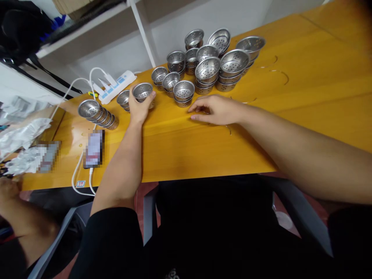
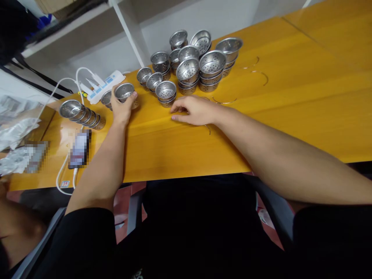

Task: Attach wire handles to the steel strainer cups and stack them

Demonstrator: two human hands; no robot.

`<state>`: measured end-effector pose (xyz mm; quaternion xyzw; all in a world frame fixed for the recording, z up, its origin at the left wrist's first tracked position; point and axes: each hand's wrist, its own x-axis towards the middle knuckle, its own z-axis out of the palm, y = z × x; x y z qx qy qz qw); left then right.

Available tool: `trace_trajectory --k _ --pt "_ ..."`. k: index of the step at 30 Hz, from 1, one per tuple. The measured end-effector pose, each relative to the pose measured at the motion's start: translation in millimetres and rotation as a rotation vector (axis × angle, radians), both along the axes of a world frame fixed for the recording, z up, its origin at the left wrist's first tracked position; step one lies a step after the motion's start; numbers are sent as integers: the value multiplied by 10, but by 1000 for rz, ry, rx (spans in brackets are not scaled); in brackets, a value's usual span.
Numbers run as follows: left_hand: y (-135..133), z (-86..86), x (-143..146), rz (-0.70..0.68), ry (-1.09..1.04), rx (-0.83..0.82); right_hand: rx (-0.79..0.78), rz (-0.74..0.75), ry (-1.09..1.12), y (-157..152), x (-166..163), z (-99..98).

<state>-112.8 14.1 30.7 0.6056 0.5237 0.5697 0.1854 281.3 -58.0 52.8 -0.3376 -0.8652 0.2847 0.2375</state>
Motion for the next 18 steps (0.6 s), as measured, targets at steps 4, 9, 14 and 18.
trace_trajectory --k 4,9,14,18 --pt "20 -70 -60 -4 -18 -4 0 -7 4 -4 1 0" --pt "84 -142 -91 7 -40 -25 -5 4 40 -54 -37 24" --pt "163 -205 -132 12 -43 -41 -22 5 43 -89 -107 0" --pt "176 -215 -133 25 -32 -72 -12 -28 30 -87 -113 7"
